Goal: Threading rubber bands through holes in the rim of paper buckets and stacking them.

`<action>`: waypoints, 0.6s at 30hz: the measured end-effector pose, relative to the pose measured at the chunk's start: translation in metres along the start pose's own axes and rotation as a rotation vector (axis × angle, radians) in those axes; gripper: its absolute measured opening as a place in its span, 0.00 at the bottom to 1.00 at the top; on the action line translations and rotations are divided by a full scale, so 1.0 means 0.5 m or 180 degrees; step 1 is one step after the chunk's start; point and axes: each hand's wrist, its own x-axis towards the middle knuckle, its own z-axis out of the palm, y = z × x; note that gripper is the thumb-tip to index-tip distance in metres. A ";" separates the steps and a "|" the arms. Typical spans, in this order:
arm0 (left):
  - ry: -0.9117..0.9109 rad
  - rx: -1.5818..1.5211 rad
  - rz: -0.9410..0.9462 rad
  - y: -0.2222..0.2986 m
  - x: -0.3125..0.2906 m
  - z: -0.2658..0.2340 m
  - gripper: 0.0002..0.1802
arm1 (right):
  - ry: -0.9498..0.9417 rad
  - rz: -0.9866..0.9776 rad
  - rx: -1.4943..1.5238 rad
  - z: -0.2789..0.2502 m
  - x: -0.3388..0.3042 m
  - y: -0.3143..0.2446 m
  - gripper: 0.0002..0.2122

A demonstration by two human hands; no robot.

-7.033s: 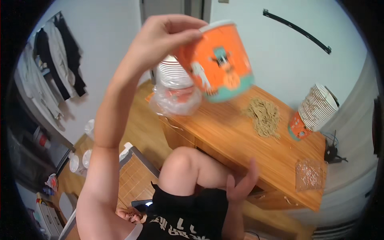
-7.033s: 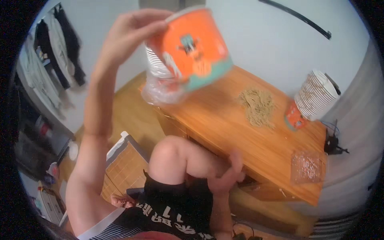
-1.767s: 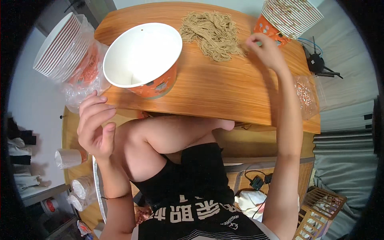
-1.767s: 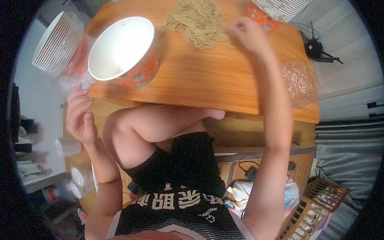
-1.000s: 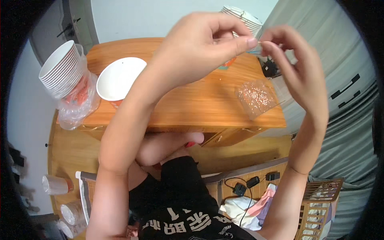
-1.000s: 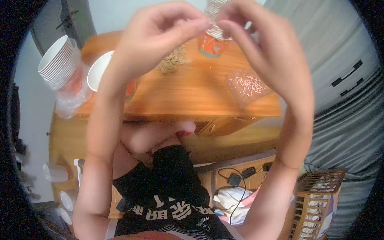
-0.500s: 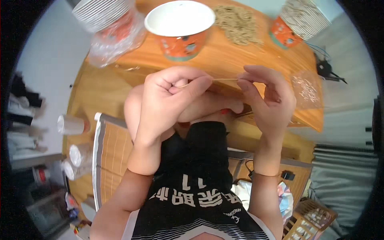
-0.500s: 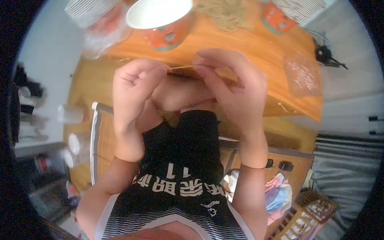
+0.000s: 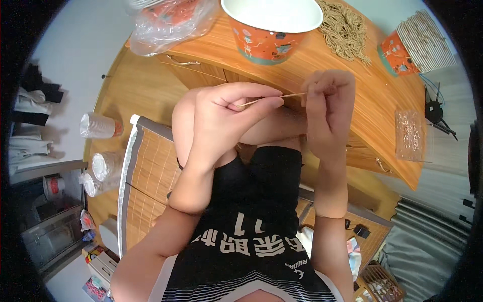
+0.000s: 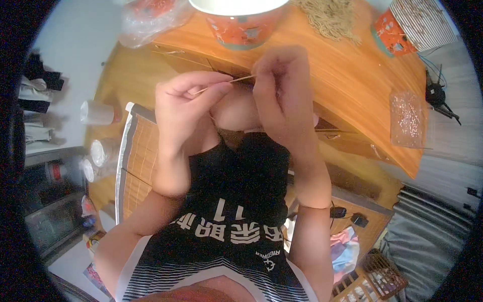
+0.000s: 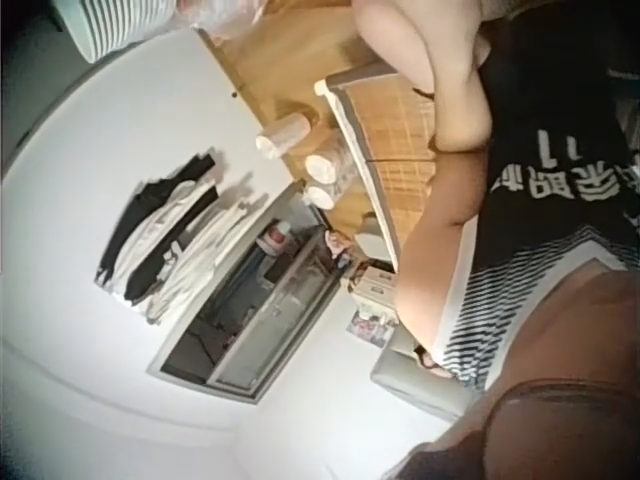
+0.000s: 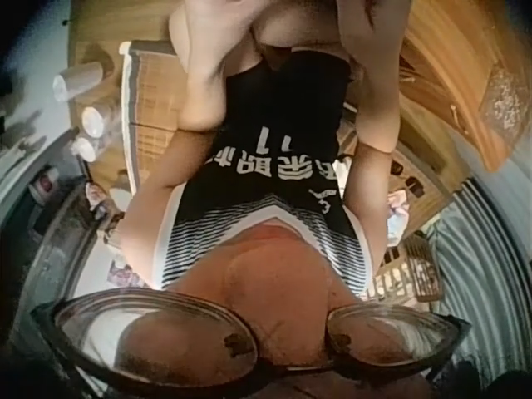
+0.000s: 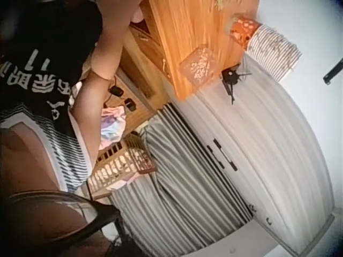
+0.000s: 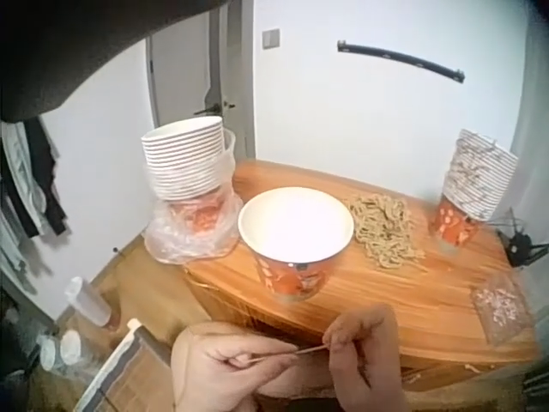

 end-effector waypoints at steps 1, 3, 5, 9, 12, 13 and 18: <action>0.0115 0.0280 0.0401 -0.011 0.006 0.003 0.06 | 0.0049 0.0316 0.0341 0.004 0.000 0.005 0.06; 0.0211 0.0555 0.0789 -0.021 0.012 0.008 0.05 | 0.0115 0.0646 0.0675 0.002 0.000 0.013 0.06; 0.0334 0.0666 0.0865 -0.026 0.013 0.008 0.06 | 0.0197 0.1053 0.0825 -0.003 0.000 0.019 0.09; 0.0382 0.0219 0.0365 -0.030 0.021 0.002 0.07 | 0.0297 0.1209 0.1039 -0.022 0.014 0.031 0.14; 0.0367 -0.0104 0.0169 -0.034 0.030 0.010 0.07 | 0.0351 0.0378 0.0387 -0.043 0.005 0.054 0.18; 0.0361 -0.0161 0.0110 -0.036 0.030 0.008 0.06 | 0.0135 0.0156 -0.0067 -0.045 0.004 0.052 0.19; 0.0188 -0.0387 0.0046 -0.039 0.030 0.006 0.06 | -0.0178 0.0087 -0.0574 -0.046 0.007 0.051 0.19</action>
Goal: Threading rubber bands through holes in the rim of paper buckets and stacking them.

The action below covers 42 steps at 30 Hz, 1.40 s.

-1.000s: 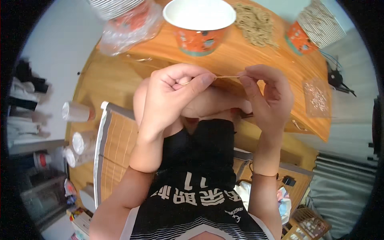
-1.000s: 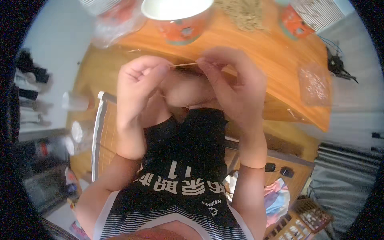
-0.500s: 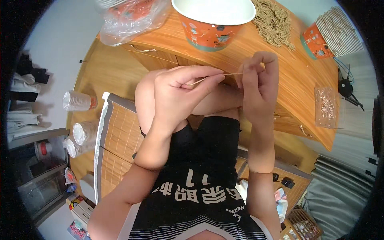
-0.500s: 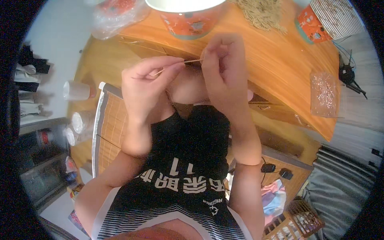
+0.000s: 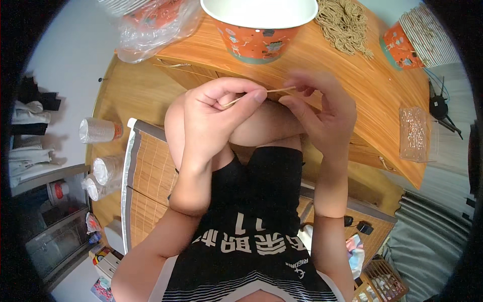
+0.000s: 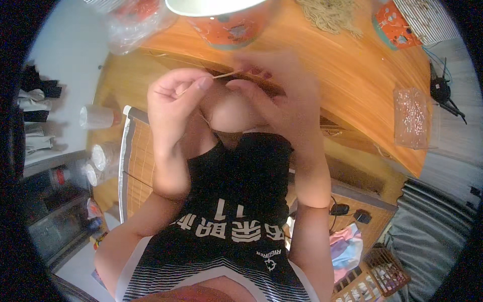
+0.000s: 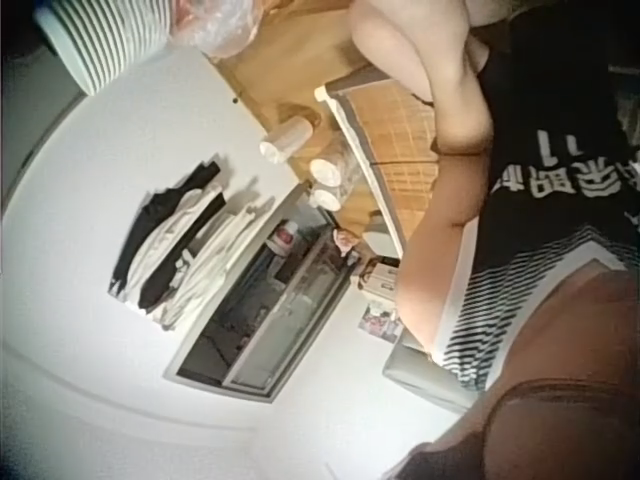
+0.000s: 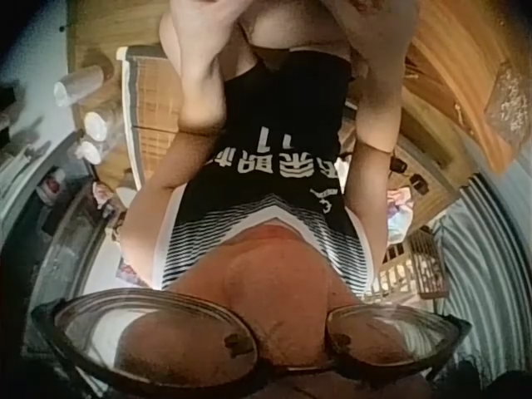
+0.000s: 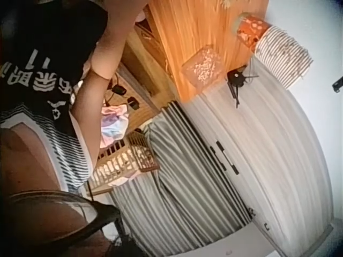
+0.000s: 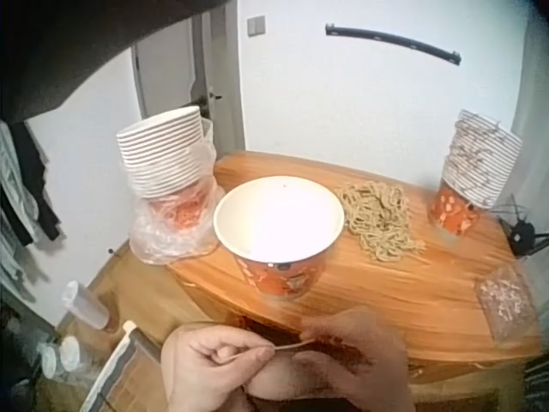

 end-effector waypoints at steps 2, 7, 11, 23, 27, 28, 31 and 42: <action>-0.0094 0.0049 -0.0102 0.006 -0.001 0.001 0.06 | -0.0057 -0.0482 -0.0058 -0.001 0.006 0.009 0.12; -0.0133 0.0087 -0.0081 0.012 -0.008 -0.001 0.06 | -0.0001 -0.0669 -0.0507 -0.008 0.020 -0.013 0.04; -0.0097 0.0550 0.0492 0.011 -0.013 -0.003 0.06 | -0.0166 -0.0821 -0.0595 -0.009 0.041 -0.030 0.06; 0.1137 0.0323 0.0396 0.019 0.013 0.008 0.04 | -0.0119 -0.1677 -0.2009 -0.016 0.191 0.014 0.05; 0.1273 0.0255 0.0209 0.018 0.018 0.014 0.03 | -0.0456 -0.1383 -0.2236 -0.026 0.187 0.038 0.05; 0.1288 0.0245 0.0204 0.014 0.020 0.016 0.03 | -0.0571 -0.1267 -0.2202 -0.023 0.183 0.035 0.05; 0.1342 0.0311 0.0633 -0.009 0.025 0.020 0.03 | -0.0605 -0.1201 -0.2151 -0.009 0.174 0.009 0.04; 0.1455 0.0163 0.1600 -0.056 0.031 0.012 0.07 | -0.0700 -0.1170 -0.1687 -0.004 0.176 -0.017 0.03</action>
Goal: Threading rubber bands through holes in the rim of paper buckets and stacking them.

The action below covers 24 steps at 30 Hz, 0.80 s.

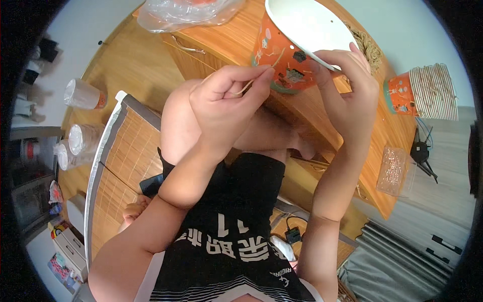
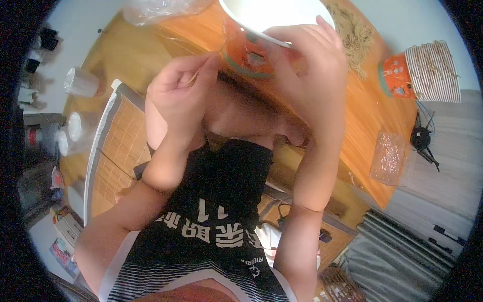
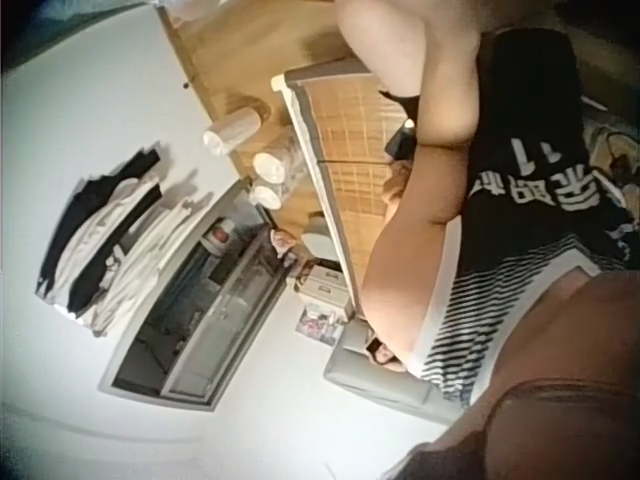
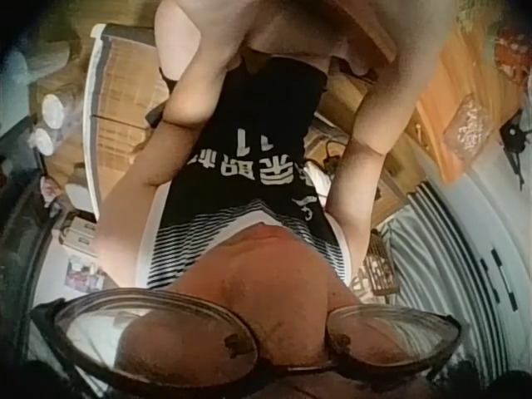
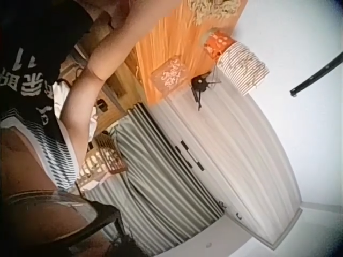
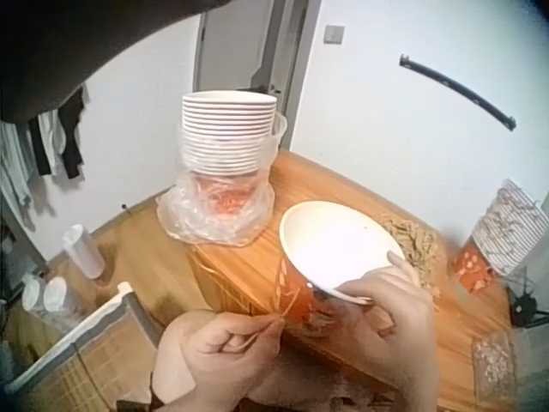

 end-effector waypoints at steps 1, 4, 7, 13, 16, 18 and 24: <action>0.0004 0.0000 -0.0001 0.002 0.002 -0.001 0.07 | 0.0002 -0.0029 0.0064 -0.001 0.000 0.000 0.03; -0.0115 0.0186 0.0135 0.008 0.004 -0.004 0.07 | -0.0026 -0.0037 0.0127 -0.004 -0.002 -0.001 0.03; -0.0113 0.0151 0.0077 0.008 0.002 -0.004 0.08 | -0.0023 -0.0018 0.0170 -0.005 -0.001 -0.003 0.03; -0.0157 -0.0069 0.0054 -0.005 -0.002 -0.001 0.08 | -0.0010 0.0021 0.0161 -0.006 0.000 -0.009 0.03; -0.0109 -0.0111 -0.0075 -0.004 -0.001 0.005 0.07 | 0.0008 -0.0004 0.0158 -0.006 -0.003 -0.008 0.03; -0.0131 -0.0030 -0.0048 -0.003 0.002 0.003 0.06 | -0.0037 -0.0009 0.0122 -0.008 -0.005 -0.008 0.03; -0.0207 -0.0075 -0.0536 0.008 0.001 0.013 0.04 | -0.0262 -0.0118 0.0088 -0.022 -0.009 -0.022 0.02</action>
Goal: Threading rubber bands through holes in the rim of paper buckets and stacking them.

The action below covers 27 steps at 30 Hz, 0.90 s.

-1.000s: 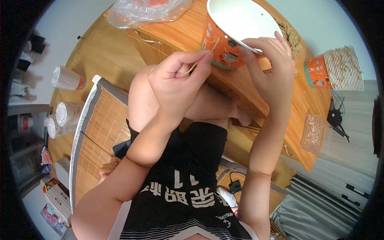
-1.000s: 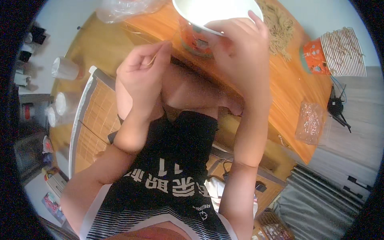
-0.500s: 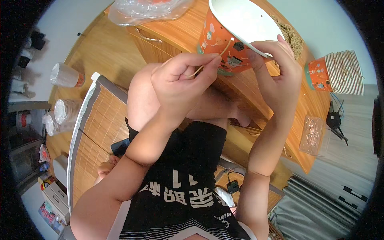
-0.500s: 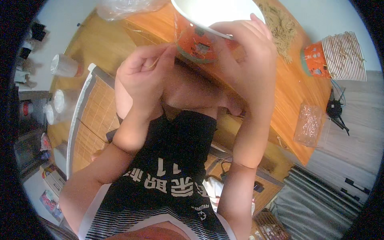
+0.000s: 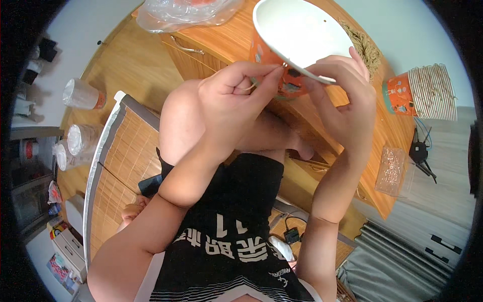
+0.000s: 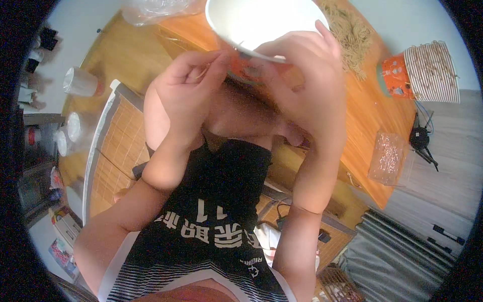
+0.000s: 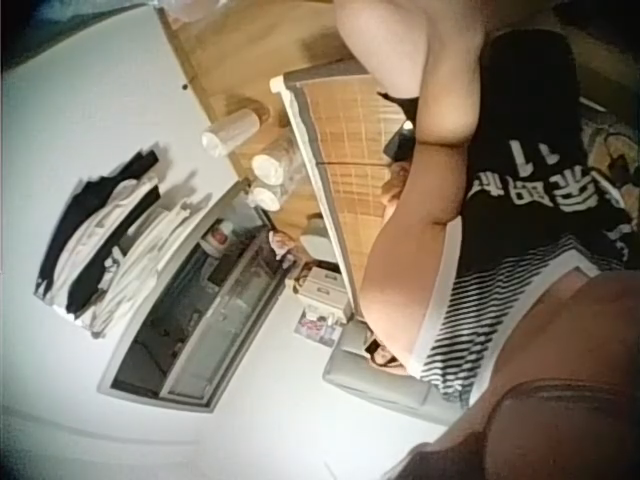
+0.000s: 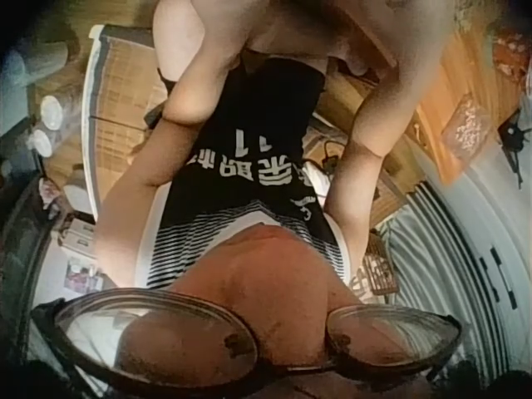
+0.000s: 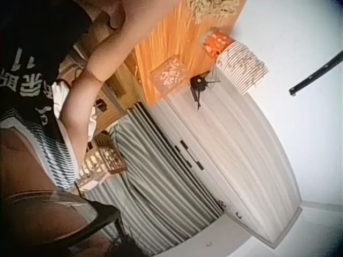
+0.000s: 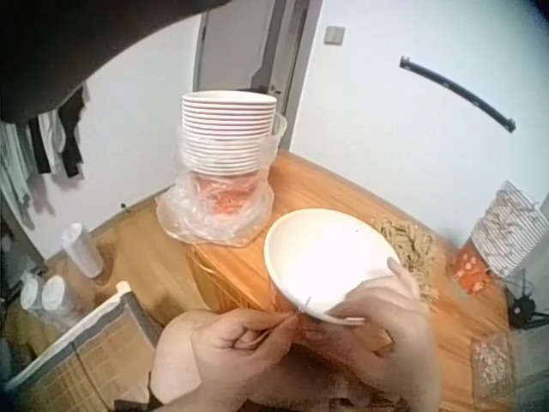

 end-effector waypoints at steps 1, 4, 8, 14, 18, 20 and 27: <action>0.0004 0.0001 0.0004 -0.005 0.000 0.000 0.04 | -0.0156 -0.0041 -0.0011 -0.005 0.004 -0.004 0.02; -0.0091 0.0080 -0.0033 -0.019 -0.002 0.001 0.04 | -0.0302 -0.0011 0.0004 -0.016 0.030 0.014 0.08; -0.0054 0.0130 -0.0089 -0.022 -0.006 0.007 0.04 | -0.0672 0.0186 -0.0168 -0.030 0.089 0.006 0.13; -0.0007 -0.0005 -0.0369 -0.018 0.001 0.009 0.05 | -0.2453 0.1633 0.0805 -0.029 0.158 0.020 0.15; -0.0090 -0.0032 -0.0289 -0.023 0.000 0.004 0.06 | -0.1844 0.0979 0.1144 -0.011 0.129 0.018 0.08; -0.0123 -0.0060 -0.0284 -0.021 -0.001 0.004 0.07 | -0.1583 0.0963 0.1395 -0.016 0.119 -0.002 0.06; -0.0082 0.1545 0.0933 0.033 0.023 -0.061 0.09 | -0.0419 -0.0220 -0.0322 -0.023 0.082 -0.037 0.07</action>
